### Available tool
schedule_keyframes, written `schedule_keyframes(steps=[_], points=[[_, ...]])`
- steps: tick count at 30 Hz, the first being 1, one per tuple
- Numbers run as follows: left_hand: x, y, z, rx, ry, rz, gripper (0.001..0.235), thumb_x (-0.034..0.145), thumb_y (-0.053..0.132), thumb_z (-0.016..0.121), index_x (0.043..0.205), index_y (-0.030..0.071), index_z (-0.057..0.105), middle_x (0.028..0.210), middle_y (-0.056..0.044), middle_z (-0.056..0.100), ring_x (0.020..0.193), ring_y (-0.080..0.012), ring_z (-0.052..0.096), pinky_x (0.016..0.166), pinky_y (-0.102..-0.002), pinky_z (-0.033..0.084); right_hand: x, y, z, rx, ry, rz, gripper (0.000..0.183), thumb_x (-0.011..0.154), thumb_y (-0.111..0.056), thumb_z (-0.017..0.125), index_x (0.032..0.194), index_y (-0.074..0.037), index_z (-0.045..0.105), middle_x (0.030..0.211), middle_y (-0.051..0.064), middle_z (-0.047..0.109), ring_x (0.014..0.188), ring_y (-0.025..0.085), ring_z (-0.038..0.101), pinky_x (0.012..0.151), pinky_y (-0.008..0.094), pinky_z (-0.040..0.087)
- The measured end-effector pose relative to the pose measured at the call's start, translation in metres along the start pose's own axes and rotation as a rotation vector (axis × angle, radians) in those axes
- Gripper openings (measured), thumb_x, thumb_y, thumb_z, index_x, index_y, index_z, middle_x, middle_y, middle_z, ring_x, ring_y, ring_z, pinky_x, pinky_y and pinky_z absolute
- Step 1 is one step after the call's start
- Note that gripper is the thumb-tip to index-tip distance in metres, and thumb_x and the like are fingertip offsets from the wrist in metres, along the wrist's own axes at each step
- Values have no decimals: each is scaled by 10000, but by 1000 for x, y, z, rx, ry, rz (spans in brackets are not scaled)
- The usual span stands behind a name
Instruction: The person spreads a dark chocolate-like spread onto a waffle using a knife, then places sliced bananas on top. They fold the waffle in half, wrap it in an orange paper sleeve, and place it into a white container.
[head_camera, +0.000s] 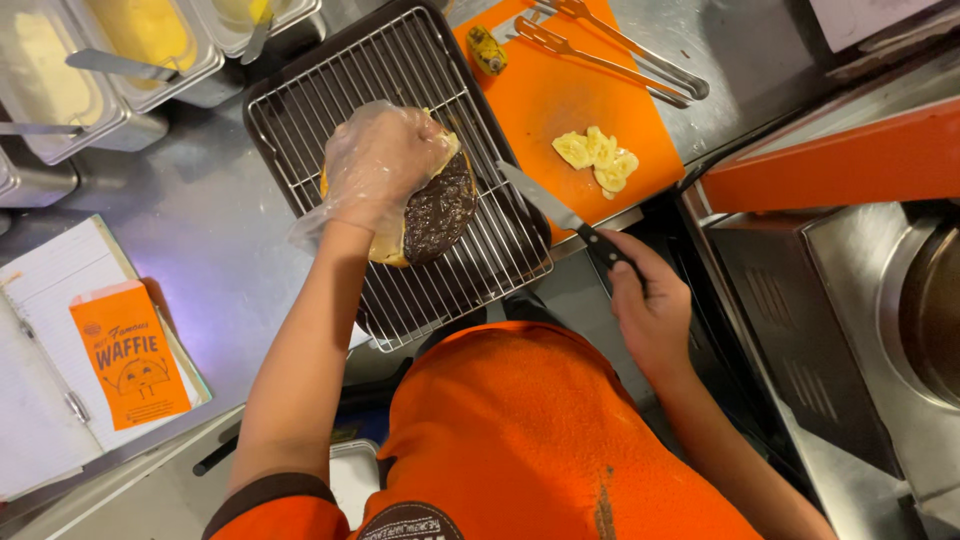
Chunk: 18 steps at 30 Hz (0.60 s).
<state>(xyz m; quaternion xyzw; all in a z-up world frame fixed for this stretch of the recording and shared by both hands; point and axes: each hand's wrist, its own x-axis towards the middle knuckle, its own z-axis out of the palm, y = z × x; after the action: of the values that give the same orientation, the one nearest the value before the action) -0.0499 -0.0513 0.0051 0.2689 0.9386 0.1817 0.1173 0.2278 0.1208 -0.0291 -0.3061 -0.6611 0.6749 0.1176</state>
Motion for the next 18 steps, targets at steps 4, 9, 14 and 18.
schedule_keyframes(steps=[4, 9, 14, 18], points=[[5, 0, 6, 45, -49, -53, 300, 805, 423, 771, 854, 128, 790, 903, -154, 729, 857, -353, 698, 836, -494, 524, 21, -10, 17, -212, -50, -139, 309, 1029, -39, 564, 1313, -13, 685, 807, -32, 571, 680, 5, 448, 582, 186, 380], [5, 1, 7, 97, 19, -9, 302, 788, 409, 785, 766, 108, 782, 789, -142, 733, 734, -338, 694, 784, -498, 512, 41, -19, 33, -337, -71, -304, 286, 1006, -26, 597, 1277, -9, 690, 885, 15, 659, 709, 34, 530, 626, 200, 445], [-2, -9, 3, 35, -53, -79, 245, 907, 328, 720, 803, 117, 786, 767, -166, 717, 711, -340, 685, 839, -445, 529, 47, -23, 42, -320, -96, -326, 291, 991, -21, 601, 1267, -15, 692, 914, 39, 686, 705, 41, 554, 621, 210, 465], [-11, -14, 1, -86, 54, -25, 191, 822, 320, 755, 874, 150, 827, 823, -144, 734, 716, -333, 685, 724, -464, 521, 52, -22, 51, -362, -114, -366, 291, 968, -10, 618, 1249, -24, 696, 916, 70, 698, 687, 76, 590, 615, 227, 485]])
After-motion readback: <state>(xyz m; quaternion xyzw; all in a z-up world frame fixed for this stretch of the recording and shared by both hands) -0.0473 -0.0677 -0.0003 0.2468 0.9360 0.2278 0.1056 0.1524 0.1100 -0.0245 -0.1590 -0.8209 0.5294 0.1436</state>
